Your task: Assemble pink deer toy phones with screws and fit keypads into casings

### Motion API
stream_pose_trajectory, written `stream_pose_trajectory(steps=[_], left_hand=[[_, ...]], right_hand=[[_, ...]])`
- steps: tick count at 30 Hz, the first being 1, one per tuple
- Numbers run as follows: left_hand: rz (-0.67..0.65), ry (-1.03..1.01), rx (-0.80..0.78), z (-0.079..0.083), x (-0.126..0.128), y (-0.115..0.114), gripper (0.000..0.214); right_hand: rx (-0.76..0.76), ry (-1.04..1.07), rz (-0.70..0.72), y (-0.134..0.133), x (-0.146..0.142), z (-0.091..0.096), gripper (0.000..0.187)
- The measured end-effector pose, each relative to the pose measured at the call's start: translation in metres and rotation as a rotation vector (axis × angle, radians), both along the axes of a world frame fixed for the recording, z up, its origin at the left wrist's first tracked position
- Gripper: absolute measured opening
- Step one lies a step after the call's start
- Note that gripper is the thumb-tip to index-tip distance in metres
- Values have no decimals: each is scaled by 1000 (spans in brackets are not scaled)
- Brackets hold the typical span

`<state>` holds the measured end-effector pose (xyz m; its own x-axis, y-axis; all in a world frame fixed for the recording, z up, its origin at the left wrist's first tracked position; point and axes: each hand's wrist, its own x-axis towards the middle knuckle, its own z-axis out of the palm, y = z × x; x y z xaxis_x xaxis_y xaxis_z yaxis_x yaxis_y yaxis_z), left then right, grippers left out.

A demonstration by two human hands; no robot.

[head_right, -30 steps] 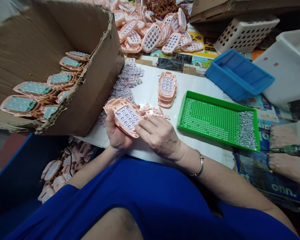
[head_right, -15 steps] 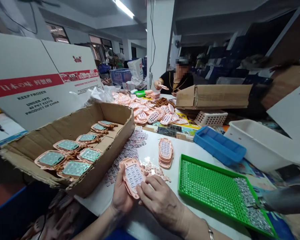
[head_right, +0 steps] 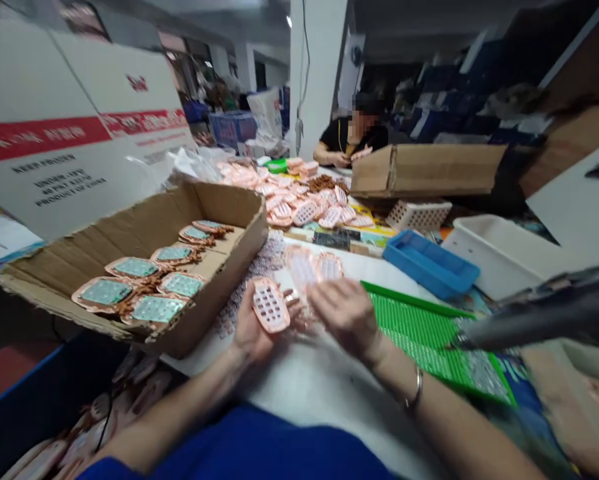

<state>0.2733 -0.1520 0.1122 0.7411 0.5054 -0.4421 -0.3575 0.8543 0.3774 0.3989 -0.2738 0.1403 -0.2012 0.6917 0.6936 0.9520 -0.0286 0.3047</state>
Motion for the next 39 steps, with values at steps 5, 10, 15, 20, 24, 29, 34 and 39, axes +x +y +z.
stream_pose_trajectory(steps=[5,10,15,20,24,29,34,39], left_hand=[[1,121,42,5,12,11,36],[8,117,87,13,22,14,35],[-35,84,78,7,25,20,54],[-65,68,105,4,26,28,76],[33,84,156,4,27,40,74],[7,61,174,-2,24,42,61],[-529,-124,216,-3,14,21,54],[-723,-260,256,-6,11,13,49]], right_hand=[[-302,36,-417,6,47,-9,25],[-461,35,-432,16,53,-18,26],[-541,50,-369,21,54,-23,26],[-449,160,-317,28,60,-17,32],[-472,314,-230,37,44,-13,28],[-763,399,-354,57,21,-9,29],[-833,404,-414,101,39,0,29],[-875,397,-343,145,54,-6,31]])
